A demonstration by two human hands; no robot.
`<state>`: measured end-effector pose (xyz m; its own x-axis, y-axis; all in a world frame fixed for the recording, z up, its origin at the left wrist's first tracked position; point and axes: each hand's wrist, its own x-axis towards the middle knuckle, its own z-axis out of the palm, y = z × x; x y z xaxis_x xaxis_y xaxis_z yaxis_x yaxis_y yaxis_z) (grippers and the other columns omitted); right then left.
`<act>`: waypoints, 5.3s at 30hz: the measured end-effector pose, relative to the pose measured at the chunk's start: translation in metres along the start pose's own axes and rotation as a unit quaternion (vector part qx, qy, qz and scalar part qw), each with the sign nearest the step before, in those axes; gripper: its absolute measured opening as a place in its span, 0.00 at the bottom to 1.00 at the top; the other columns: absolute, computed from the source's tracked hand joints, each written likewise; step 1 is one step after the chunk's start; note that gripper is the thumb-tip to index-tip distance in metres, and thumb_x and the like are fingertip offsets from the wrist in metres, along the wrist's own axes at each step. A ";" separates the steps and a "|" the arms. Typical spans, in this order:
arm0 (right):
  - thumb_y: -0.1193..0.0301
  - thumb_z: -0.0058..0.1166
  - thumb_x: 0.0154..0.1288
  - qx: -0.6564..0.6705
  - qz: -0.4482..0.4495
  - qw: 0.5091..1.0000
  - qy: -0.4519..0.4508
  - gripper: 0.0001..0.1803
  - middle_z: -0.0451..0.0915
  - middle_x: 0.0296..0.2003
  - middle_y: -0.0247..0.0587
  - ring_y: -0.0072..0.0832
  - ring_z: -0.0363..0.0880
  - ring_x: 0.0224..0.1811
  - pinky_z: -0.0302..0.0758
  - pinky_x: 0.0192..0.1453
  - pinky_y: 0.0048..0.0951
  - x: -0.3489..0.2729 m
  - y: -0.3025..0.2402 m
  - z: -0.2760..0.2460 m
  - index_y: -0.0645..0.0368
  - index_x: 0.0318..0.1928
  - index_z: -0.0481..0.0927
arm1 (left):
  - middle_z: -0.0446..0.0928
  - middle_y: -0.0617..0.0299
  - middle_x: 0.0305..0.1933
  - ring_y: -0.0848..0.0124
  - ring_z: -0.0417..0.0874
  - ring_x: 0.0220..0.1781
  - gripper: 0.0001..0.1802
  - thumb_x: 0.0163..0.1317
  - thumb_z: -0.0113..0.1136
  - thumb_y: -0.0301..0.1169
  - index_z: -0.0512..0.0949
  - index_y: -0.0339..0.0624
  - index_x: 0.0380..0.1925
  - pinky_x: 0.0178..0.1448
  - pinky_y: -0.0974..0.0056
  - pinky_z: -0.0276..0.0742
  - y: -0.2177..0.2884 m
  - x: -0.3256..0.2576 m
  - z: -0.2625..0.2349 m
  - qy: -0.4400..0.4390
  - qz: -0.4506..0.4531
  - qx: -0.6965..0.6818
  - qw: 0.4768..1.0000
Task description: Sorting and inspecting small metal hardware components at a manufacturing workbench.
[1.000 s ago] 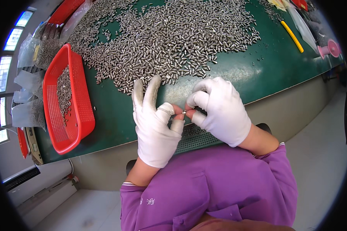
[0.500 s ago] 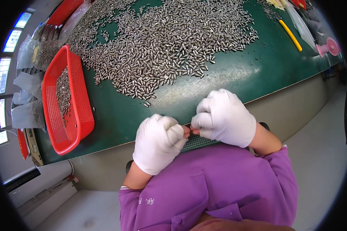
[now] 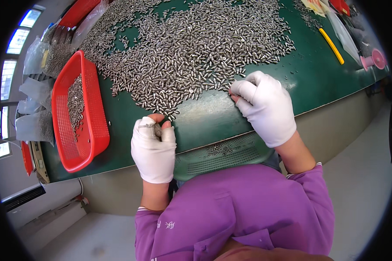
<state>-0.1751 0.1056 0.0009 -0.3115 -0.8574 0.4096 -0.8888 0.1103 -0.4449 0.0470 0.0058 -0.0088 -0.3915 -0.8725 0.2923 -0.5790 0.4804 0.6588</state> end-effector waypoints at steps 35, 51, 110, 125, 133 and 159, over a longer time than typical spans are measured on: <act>0.57 0.69 0.51 0.017 -0.077 0.995 -0.058 0.10 0.74 0.28 0.30 0.33 0.78 0.32 0.75 0.34 0.37 -0.026 -0.026 0.010 0.42 0.31 0.82 | 0.77 0.63 0.30 0.58 0.80 0.32 0.10 0.53 0.72 0.28 0.78 0.50 0.31 0.35 0.54 0.76 0.029 -0.009 0.011 -0.112 0.159 0.030 0.981; 0.59 0.66 0.57 -0.019 -0.035 0.999 -0.031 0.10 0.75 0.30 0.34 0.35 0.79 0.36 0.77 0.38 0.39 -0.025 -0.028 0.012 0.48 0.32 0.80 | 0.76 0.59 0.31 0.55 0.81 0.33 0.07 0.58 0.70 0.33 0.81 0.49 0.34 0.36 0.52 0.76 0.040 -0.001 0.015 -0.142 0.117 0.078 0.980; 0.66 0.63 0.59 -0.062 -0.051 0.996 0.025 0.06 0.77 0.31 0.36 0.36 0.81 0.36 0.80 0.38 0.38 0.006 -0.006 0.014 0.51 0.32 0.80 | 0.79 0.60 0.31 0.57 0.82 0.33 0.05 0.58 0.69 0.30 0.82 0.51 0.34 0.36 0.55 0.78 0.033 0.024 0.031 -0.042 0.170 0.119 0.977; 0.59 0.68 0.54 0.022 -0.067 0.997 -0.044 0.11 0.73 0.30 0.31 0.32 0.76 0.36 0.75 0.40 0.35 -0.022 -0.018 0.011 0.46 0.31 0.79 | 0.77 0.59 0.29 0.61 0.78 0.28 0.09 0.53 0.68 0.18 0.81 0.43 0.32 0.34 0.61 0.74 0.035 0.005 0.011 -0.160 0.173 0.021 0.971; 0.59 0.67 0.56 0.052 -0.066 0.995 -0.062 0.08 0.74 0.30 0.31 0.32 0.77 0.36 0.75 0.40 0.36 -0.018 -0.020 0.010 0.45 0.31 0.82 | 0.76 0.58 0.30 0.62 0.78 0.28 0.08 0.55 0.68 0.19 0.79 0.41 0.33 0.34 0.61 0.74 0.036 0.000 0.012 -0.130 0.131 0.020 0.983; 0.62 0.69 0.53 0.063 -0.049 0.992 -0.095 0.08 0.77 0.31 0.33 0.35 0.79 0.37 0.77 0.43 0.38 -0.019 -0.025 0.002 0.47 0.33 0.84 | 0.77 0.61 0.32 0.57 0.80 0.37 0.07 0.52 0.71 0.26 0.81 0.48 0.30 0.40 0.53 0.76 0.037 0.000 0.006 -0.201 0.092 -0.005 0.975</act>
<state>-0.1458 0.1183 0.0021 -0.1465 -0.9414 0.3037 -0.8590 -0.0312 -0.5110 0.0213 0.0237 0.0115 -0.7378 -0.6656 0.1125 -0.4666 0.6234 0.6274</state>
